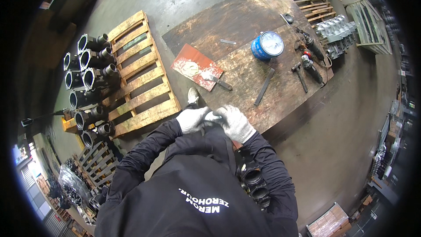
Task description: The person applies a white sealant to a black metal exhaust manifold using a putty knife, spreading it over seams and surfaces. They then place the manifold on a wooden pallet and mix additional sealant on a red board before applying more to the board.
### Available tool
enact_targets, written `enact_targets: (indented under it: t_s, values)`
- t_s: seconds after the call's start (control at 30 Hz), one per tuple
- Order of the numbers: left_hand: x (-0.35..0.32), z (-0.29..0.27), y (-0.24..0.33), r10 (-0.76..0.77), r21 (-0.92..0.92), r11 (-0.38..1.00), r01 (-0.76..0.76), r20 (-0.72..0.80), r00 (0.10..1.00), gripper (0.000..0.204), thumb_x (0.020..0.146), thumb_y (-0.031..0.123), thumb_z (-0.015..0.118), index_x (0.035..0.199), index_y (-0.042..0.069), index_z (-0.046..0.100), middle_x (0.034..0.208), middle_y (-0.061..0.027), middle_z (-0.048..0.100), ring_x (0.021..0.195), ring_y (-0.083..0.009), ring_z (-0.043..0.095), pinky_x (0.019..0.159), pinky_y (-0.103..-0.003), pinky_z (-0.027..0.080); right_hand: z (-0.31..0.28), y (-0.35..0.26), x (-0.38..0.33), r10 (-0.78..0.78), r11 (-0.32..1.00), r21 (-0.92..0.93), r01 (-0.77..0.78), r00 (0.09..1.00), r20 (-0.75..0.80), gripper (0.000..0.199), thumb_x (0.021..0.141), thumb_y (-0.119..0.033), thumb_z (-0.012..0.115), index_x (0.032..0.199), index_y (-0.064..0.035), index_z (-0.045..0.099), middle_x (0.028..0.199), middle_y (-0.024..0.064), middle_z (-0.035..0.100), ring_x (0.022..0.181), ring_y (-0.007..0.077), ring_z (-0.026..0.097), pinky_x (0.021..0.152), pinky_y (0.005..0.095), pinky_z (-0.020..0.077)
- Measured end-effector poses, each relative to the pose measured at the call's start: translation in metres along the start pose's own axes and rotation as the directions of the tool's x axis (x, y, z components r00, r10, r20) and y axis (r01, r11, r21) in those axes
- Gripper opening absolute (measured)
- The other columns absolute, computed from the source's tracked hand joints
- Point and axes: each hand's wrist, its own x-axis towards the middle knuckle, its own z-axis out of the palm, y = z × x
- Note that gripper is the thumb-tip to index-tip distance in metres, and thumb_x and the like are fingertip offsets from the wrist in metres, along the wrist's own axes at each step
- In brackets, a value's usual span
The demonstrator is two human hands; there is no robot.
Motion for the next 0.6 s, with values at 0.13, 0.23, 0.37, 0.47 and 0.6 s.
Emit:
enact_targets:
  t_s: [0.13, 0.23, 0.37, 0.47, 0.6]
  values:
    - [-0.002, -0.003, -0.015, -0.02, 0.092, 0.995, 0.031, -0.116, 0.993, 0.043, 0.099, 0.038, 0.071, 0.122, 0.006, 0.054, 0.096, -0.0212, 0.071, 0.083, -0.0408, 0.073, 0.071, -0.049, 0.057, 0.003, -0.005, 0.02, 0.414, 0.837, 0.314, -0.449, 0.894, 0.173, 0.048, 0.096, -0.029, 0.078, 0.128, -0.0031, 0.055, 0.111, 0.0221, 0.072, 0.1, 0.0409, 0.073, 0.085, 0.0465, 0.0576]
    - [-0.002, -0.008, -0.024, -0.044, 0.079, 0.995, 0.053, -0.121, 0.992, 0.042, 0.099, 0.037, 0.071, 0.122, 0.006, 0.054, 0.098, -0.0209, 0.072, 0.082, -0.0401, 0.074, 0.072, -0.049, 0.057, 0.006, -0.003, 0.04, 0.519, 0.811, 0.141, -0.568, 0.809, 0.276, 0.035, 0.095, -0.022, 0.077, 0.118, -0.0019, 0.06, 0.11, 0.0227, 0.071, 0.1, 0.0388, 0.072, 0.084, 0.0463, 0.0567]
    - [-0.001, -0.017, -0.034, -0.045, 0.038, 0.998, 0.052, -0.167, 0.985, 0.04, 0.099, 0.038, 0.07, 0.118, 0.007, 0.055, 0.101, -0.0213, 0.072, 0.085, -0.0403, 0.073, 0.073, -0.05, 0.057, 0.01, -0.003, 0.053, 0.278, 0.922, 0.252, -0.295, 0.955, 0.1, 0.025, 0.09, -0.002, 0.075, 0.114, -0.0022, 0.064, 0.107, 0.0144, 0.07, 0.095, 0.0307, 0.072, 0.084, 0.0391, 0.0568]
    - [0.001, -0.022, -0.043, -0.056, 0.014, 0.998, 0.06, -0.186, 0.981, 0.042, 0.098, 0.039, 0.072, 0.117, 0.006, 0.055, 0.102, -0.0217, 0.071, 0.087, -0.0421, 0.073, 0.075, -0.051, 0.057, 0.017, -0.006, 0.064, 0.364, 0.861, 0.341, -0.378, 0.925, 0.107, 0.028, 0.09, -0.009, 0.075, 0.115, -0.0022, 0.065, 0.11, 0.0153, 0.069, 0.102, 0.0353, 0.072, 0.081, 0.0389, 0.0569]
    - [0.001, -0.03, -0.059, -0.071, 0.037, 0.996, 0.077, -0.152, 0.986, 0.043, 0.092, 0.033, 0.077, 0.122, 0.009, 0.057, 0.096, -0.0183, 0.069, 0.086, -0.0399, 0.072, 0.072, -0.049, 0.058, 0.025, -0.013, 0.081, 0.63, 0.704, 0.267, -0.658, 0.752, 0.193, 0.034, 0.093, -0.015, 0.077, 0.121, 0.0009, 0.066, 0.119, 0.0222, 0.07, 0.107, 0.0345, 0.072, 0.085, 0.0413, 0.057]
